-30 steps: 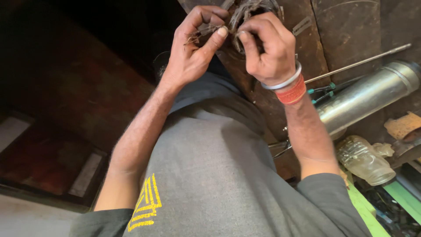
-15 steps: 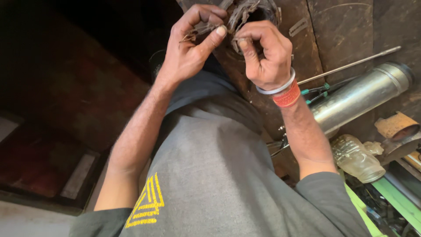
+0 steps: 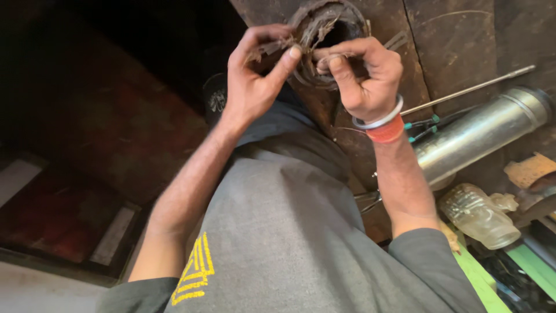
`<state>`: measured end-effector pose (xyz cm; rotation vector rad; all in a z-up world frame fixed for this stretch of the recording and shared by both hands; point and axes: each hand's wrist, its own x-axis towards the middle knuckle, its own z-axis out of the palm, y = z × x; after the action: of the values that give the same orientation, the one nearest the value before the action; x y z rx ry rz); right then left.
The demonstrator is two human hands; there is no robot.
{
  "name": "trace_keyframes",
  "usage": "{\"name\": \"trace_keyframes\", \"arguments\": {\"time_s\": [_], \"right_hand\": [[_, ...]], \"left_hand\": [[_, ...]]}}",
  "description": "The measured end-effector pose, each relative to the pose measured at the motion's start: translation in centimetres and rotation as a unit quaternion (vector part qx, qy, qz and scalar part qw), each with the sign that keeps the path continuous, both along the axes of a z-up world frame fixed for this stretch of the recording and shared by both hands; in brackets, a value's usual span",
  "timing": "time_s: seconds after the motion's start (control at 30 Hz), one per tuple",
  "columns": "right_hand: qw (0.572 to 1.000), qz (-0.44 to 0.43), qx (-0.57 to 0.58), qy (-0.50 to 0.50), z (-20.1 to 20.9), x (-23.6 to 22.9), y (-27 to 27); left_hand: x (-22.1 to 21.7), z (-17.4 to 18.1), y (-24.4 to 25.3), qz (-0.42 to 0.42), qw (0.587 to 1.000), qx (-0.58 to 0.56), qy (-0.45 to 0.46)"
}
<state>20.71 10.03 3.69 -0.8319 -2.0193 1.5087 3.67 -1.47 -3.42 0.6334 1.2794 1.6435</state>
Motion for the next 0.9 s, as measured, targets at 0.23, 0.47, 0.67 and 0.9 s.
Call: {"name": "trace_keyframes", "arguments": {"time_s": [0.23, 0.47, 0.67, 0.9], "right_hand": [[0.988, -0.133, 0.007, 0.083, 0.5, 3.7, 0.2], [0.955, -0.252, 0.089, -0.131, -1.2, 8.1, 2.4], [0.93, -0.314, 0.113, -0.154, -2.7, 10.4, 1.8], [0.919, -0.239, 0.155, -0.272, -3.6, 10.9, 1.4]], "left_hand": [[0.3, 3.5, -2.3, 0.063, 0.947, 0.008, 0.315], [-1.2, 5.4, 0.0, -0.07, 0.881, 0.0, 0.468], [-2.5, 5.0, -0.1, -0.096, 0.892, 0.036, 0.44], [-0.7, 3.6, -0.9, -0.031, 0.913, 0.006, 0.406]]}}
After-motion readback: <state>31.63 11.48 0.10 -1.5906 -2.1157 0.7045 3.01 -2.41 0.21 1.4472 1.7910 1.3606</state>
